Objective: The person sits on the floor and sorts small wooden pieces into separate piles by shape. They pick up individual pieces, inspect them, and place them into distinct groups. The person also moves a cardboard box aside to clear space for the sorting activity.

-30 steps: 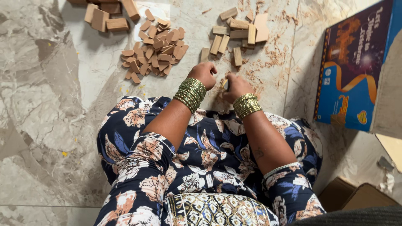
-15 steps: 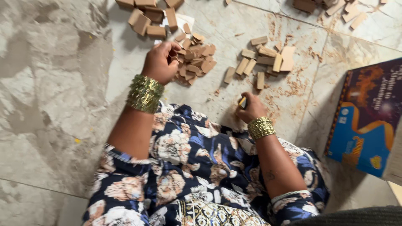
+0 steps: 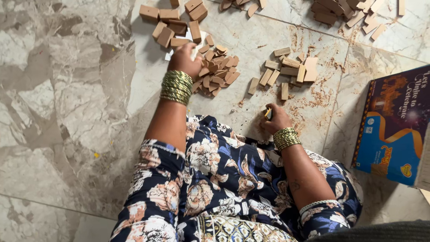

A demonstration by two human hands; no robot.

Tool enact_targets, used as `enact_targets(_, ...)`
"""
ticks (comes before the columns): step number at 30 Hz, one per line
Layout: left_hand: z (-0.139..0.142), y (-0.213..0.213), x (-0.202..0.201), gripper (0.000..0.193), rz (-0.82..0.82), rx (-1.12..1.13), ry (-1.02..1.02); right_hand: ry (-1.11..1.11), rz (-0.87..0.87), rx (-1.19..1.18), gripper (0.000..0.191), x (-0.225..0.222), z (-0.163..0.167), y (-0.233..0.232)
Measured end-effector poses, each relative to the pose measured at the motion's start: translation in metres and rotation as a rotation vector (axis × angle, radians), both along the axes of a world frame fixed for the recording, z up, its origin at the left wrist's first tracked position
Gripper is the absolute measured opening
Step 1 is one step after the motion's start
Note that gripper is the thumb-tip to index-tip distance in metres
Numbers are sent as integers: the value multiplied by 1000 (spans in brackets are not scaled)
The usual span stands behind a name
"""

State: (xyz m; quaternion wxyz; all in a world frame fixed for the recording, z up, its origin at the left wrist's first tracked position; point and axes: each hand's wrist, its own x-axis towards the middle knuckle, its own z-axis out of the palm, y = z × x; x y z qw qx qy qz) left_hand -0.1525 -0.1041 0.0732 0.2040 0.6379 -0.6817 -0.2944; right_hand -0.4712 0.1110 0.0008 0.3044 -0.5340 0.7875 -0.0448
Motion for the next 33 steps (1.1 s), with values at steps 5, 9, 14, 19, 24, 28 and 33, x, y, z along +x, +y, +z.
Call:
enact_targets(5,-21,-4,24,60,193,500,-236,52,50,33,56,-1,-6,6)
enact_targets(9,-39,-1,12,64,282,565,-205,19,65,-10,57,-2,-4,6)
enact_targets(14,-50,-17,-11,69,314,569,-165,31,63,6,64,2,-1,5)
enact_targets(19,-51,-28,-15,74,272,499,-155,25,66,-27,61,5,-1,4)
enact_targets(24,-60,-36,-46,47,50,187,-345,-12,110,-105,63,3,-4,6)
enact_targets(28,-83,-58,-74,46,-284,-147,-61,-19,104,-59,64,4,-3,5)
enact_targets(33,-105,-69,-78,70,-334,-272,-227,-26,108,-97,62,7,4,2)
